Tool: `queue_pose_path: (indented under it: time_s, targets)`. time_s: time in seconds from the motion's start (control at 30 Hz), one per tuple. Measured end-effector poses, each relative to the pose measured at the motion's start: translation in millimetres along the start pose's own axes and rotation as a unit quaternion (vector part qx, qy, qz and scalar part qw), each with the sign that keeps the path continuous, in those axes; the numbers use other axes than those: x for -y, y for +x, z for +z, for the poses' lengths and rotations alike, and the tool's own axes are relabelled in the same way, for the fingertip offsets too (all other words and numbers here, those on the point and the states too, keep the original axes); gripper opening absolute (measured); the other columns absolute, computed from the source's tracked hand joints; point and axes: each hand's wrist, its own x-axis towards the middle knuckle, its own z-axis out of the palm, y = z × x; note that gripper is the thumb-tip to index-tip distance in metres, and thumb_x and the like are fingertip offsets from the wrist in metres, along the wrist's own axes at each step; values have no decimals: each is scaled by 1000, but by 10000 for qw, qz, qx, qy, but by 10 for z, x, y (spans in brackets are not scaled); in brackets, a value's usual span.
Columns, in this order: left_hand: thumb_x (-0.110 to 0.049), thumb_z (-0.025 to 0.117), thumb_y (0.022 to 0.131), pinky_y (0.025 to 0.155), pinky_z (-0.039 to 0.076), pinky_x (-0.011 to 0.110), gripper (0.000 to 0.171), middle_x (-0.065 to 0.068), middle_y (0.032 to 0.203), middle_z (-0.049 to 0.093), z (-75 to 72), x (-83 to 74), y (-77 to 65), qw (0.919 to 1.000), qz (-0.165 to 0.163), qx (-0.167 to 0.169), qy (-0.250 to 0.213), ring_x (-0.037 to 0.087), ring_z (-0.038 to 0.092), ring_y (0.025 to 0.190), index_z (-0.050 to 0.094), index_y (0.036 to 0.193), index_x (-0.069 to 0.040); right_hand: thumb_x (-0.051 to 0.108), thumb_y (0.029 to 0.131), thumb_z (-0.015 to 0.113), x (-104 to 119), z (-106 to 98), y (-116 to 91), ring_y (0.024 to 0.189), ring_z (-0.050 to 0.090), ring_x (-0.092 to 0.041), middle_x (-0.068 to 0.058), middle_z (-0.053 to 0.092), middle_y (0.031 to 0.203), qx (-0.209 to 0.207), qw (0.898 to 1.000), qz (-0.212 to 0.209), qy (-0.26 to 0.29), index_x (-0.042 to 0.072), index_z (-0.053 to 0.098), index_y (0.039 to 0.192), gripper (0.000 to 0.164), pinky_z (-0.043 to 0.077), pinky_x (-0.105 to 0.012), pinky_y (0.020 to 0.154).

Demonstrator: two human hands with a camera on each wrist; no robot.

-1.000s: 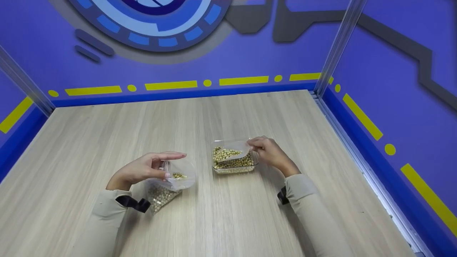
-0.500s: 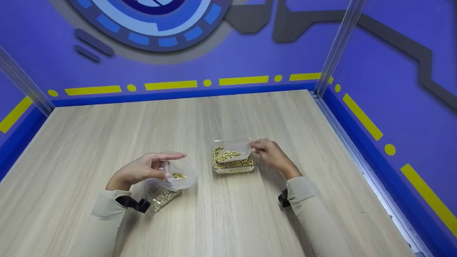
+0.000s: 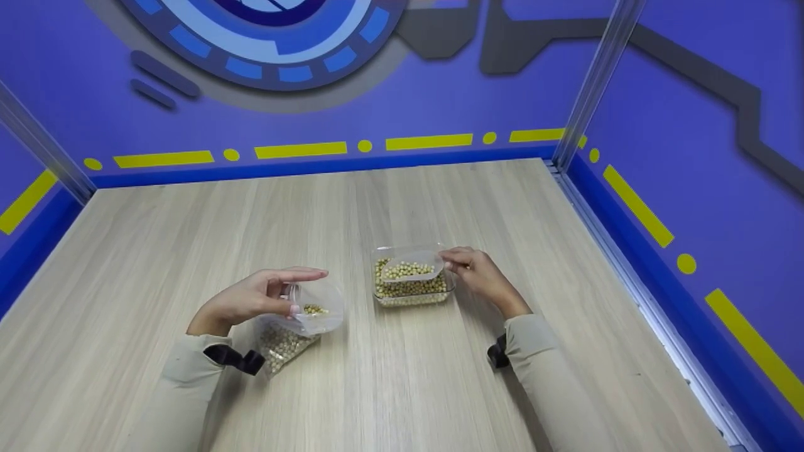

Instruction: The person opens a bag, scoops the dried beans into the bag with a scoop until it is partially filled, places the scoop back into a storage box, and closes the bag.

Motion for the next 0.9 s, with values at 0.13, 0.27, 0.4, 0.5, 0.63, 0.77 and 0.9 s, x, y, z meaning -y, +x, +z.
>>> queue_pose_path:
  time_s: [0.13, 0.27, 0.4, 0.5, 0.63, 0.77, 0.9]
  targets:
    - [4, 66, 83, 56, 41, 14, 63, 21, 145, 44, 4, -4, 3, 10000, -33, 11, -10, 3, 43, 63, 44, 142, 0, 6, 94, 56, -11, 9, -4, 118, 55, -36, -25, 60, 125, -36, 9999, 83, 102, -6, 62, 122, 31, 42, -5, 89]
    - [5, 66, 82, 55, 39, 14, 64, 21, 144, 45, 4, -8, 2, 10000, -53, 2, 6, 3, 41, 63, 44, 142, -1, 4, 94, 56, -22, 12, -7, 118, 55, -36, -26, 59, 126, -84, 9999, 82, 118, -7, 62, 122, 31, 41, -5, 89]
    - [5, 66, 82, 56, 39, 14, 64, 22, 143, 46, 3, -10, 0, 10000, -72, -31, 6, 4, 39, 64, 45, 142, -1, 4, 94, 57, -22, 8, -16, 119, 56, -23, -26, 59, 126, -132, 9998, 84, 111, -8, 62, 121, 31, 40, -4, 90]
    - [5, 66, 82, 56, 39, 14, 64, 22, 144, 44, 4, -11, -1, 10000, -72, -26, 1, 4, 39, 64, 44, 142, -1, 5, 94, 57, -18, -1, -13, 118, 55, -16, -26, 60, 126, -194, 9997, 57, 118, -7, 63, 121, 30, 40, -4, 91]
    - [5, 66, 82, 56, 40, 14, 65, 21, 145, 44, 5, -11, 0, 10000, -71, -10, -8, 4, 39, 64, 44, 142, 0, 7, 94, 57, -6, -14, 0, 119, 56, -23, -25, 60, 126, -243, 9997, -12, 33, -5, 64, 121, 30, 40, -5, 91]
    - [6, 64, 80, 56, 39, 15, 65, 20, 144, 45, 7, -16, -1, 10000, -82, -22, 0, 3, 38, 62, 44, 142, -1, 10, 94, 57, 30, -23, 25, 120, 54, -31, -24, 60, 127, -179, 9998, -50, -52, -3, 64, 122, 31, 39, -5, 91]
    - [7, 63, 79, 57, 42, 15, 66, 18, 145, 45, 12, -20, -1, 9999, -147, -37, -47, 3, 43, 64, 45, 142, -2, 8, 94, 57, 88, -29, 65, 118, 56, -14, -24, 60, 126, -121, 9998, -157, 1, -4, 63, 122, 31, 40, -5, 90]
